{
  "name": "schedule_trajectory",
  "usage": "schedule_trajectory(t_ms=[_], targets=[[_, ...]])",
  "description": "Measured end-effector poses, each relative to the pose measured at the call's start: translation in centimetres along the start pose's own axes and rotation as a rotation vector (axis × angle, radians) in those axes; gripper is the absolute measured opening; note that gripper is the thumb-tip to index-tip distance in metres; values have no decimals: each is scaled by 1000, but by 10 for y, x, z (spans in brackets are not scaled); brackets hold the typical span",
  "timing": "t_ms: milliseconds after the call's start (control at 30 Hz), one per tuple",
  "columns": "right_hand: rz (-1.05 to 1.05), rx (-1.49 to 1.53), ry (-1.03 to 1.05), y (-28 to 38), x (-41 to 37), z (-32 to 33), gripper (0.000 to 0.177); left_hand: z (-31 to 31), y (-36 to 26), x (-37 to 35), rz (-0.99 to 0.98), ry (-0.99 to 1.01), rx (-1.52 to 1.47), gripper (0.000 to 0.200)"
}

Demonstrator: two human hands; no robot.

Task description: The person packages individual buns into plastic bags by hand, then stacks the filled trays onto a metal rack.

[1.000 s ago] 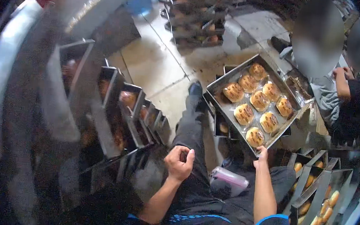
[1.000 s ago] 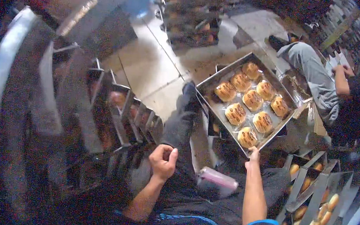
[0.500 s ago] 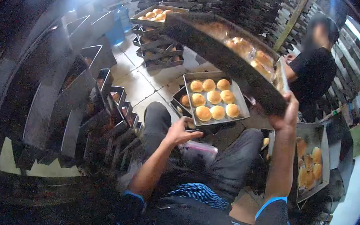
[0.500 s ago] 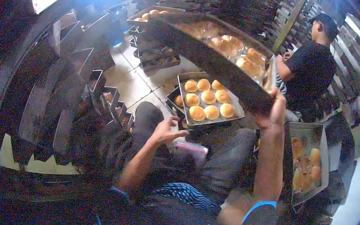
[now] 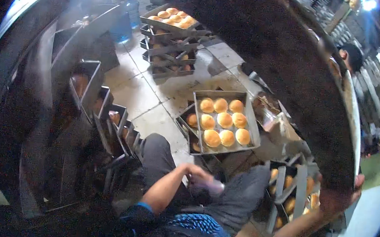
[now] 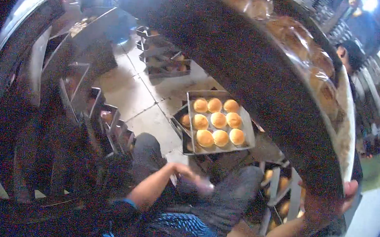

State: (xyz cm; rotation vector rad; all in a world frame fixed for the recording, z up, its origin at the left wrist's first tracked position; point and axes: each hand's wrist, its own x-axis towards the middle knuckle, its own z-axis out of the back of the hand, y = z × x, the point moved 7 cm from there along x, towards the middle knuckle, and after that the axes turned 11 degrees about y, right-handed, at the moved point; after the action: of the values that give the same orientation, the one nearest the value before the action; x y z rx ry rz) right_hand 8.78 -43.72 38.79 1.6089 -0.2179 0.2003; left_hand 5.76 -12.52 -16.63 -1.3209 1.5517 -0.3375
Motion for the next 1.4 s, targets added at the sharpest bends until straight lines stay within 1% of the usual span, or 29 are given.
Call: schedule_trajectory(t_ms=[33,67,100,133,167,200,233,300,367,433,467,533,600,667,733,800,867,933,1000,1033,1067,1100,1133,1200,1267,1300,1333,1400], targets=[[-69,146,80,-17,12,10,60,-24,-33,-21,47,31,240,55],[-111,304,159,-29,31,16,67,-32,-46,-36,65,-80,460,49],[-150,383,214,-47,53,13,67,-28,-26,-28,25,-194,456,58],[-190,436,257,-71,78,1,68,-35,-42,-40,48,-268,442,57],[-238,479,297,-96,103,-12,68,-31,-37,-27,-4,-303,577,61],[-298,516,344,-122,127,-38,69,-23,-17,-8,84,-290,597,64],[-365,548,396,-149,145,-69,69,-31,-36,-17,106,-251,773,62],[-520,591,497,-188,162,-150,70,-30,-63,-40,102,-380,722,61],[-666,618,605,-203,163,-227,71,-43,-93,-74,107,-506,667,60],[-783,624,691,-188,160,-284,72,-69,-127,-104,129,-603,638,58],[-831,613,722,-172,160,-298,72,-84,-145,-114,138,-644,623,58],[-854,597,748,-126,176,-301,73,-112,-181,-125,149,-718,608,56],[-831,599,733,-57,216,-268,74,-142,-218,-138,189,-805,563,55],[-715,605,714,29,277,-212,75,-159,-237,-146,211,-909,487,54],[-549,630,739,129,330,-158,76,-159,-238,-153,186,-1069,358,56],[-385,676,818,216,359,-123,77,-155,-223,-169,174,-1262,262,53],[-260,749,952,291,364,-114,78,-157,-215,-199,231,-1266,119,52],[-204,827,1095,343,343,-135,79,-167,-205,-233,273,-1279,-84,59],[-202,936,1210,387,309,-175,77,-181,-198,-267,291,-1449,-102,57],[-214,994,1252,409,291,-198,76,-187,-195,-285,308,-1461,-83,55],[-262,1026,1250,419,280,-212,74,-200,-194,-298,328,-1466,-65,53],[-311,1060,1244,424,265,-224,73,-195,-164,-296,333,-1493,-14,51],[-358,1096,1230,428,251,-237,71,-192,-138,-293,315,-1416,141,50],[-374,1117,1258,440,214,-269,71,-228,-122,-332,274,-1611,-228,43],[-379,1126,1277,454,169,-306,71,-242,-97,-349,22,-1510,-157,34],[-383,1130,1284,461,145,-325,72,-245,-61,-349,75,-1556,-169,29],[-387,1127,1288,469,120,-344,72,-257,-49,-359,131,-1455,-101,25],[-383,1101,1303,486,69,-377,74,-275,-32,-376,132,-1387,-111,24]])
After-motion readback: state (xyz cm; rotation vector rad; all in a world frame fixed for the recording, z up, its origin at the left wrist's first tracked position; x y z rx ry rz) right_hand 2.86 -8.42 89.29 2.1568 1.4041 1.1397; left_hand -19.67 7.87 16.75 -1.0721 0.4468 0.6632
